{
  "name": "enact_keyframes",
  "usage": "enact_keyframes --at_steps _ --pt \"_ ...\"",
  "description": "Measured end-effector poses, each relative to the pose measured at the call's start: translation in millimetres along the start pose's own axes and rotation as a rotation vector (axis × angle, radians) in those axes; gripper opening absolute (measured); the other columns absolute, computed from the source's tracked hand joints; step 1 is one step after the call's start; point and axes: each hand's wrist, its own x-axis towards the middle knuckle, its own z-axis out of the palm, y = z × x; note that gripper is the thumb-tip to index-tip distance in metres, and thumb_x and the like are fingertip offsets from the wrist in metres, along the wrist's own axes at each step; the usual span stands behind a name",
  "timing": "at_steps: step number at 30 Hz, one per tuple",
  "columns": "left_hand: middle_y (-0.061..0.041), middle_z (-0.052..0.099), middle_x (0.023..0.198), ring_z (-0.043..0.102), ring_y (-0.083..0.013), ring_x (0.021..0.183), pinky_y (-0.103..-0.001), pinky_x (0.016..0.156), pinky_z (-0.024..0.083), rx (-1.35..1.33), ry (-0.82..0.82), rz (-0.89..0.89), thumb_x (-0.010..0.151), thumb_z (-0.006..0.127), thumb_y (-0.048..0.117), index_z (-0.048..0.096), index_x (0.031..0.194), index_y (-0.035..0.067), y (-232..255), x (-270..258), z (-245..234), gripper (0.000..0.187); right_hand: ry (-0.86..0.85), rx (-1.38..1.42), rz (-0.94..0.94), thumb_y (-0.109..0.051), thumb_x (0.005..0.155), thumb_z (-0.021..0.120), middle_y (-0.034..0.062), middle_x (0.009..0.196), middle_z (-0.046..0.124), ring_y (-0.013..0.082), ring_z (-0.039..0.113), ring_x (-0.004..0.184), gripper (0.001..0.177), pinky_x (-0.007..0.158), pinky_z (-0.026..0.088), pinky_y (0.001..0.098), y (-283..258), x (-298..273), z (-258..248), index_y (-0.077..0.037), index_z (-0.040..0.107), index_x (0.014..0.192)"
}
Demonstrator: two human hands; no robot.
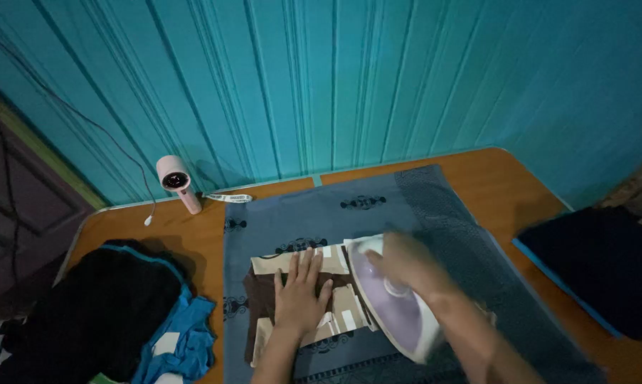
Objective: Ironing and folding a piece of clothing on a table.
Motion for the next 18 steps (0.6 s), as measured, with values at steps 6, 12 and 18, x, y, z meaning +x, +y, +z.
enact_keyframes --at_steps 6,12,18 --pt "0.004 0.013 0.171 0.006 -0.0271 0.157 -0.063 0.119 0.013 0.079 0.070 0.033 0.101 0.032 0.058 0.016 0.164 0.025 -6 3 15 0.073 0.022 -0.107 0.059 -0.042 0.100 0.059 0.0132 0.092 0.078 0.0240 0.077 0.070 0.044 0.068 0.062 0.0359 -14 -36 -12 -0.001 0.065 0.115" --pt "0.001 0.019 0.170 0.013 -0.0295 0.156 -0.062 0.115 0.018 0.094 0.166 0.078 0.101 0.034 0.057 0.023 0.163 0.023 -9 4 21 0.071 0.146 -0.047 0.023 -0.040 0.101 0.061 0.0124 0.079 0.073 0.0190 0.066 0.052 0.038 0.051 0.054 0.0275 -18 23 -2 -0.003 0.068 0.105" --pt "0.006 0.019 0.170 0.011 -0.0260 0.156 -0.061 0.117 0.014 0.042 0.162 0.051 0.100 0.037 0.057 0.022 0.163 0.028 -8 3 20 0.071 0.114 -0.087 -0.003 -0.044 0.095 0.065 0.0146 0.093 0.076 0.0291 0.073 0.071 0.042 0.068 0.058 0.0418 -5 58 7 -0.003 0.071 0.105"
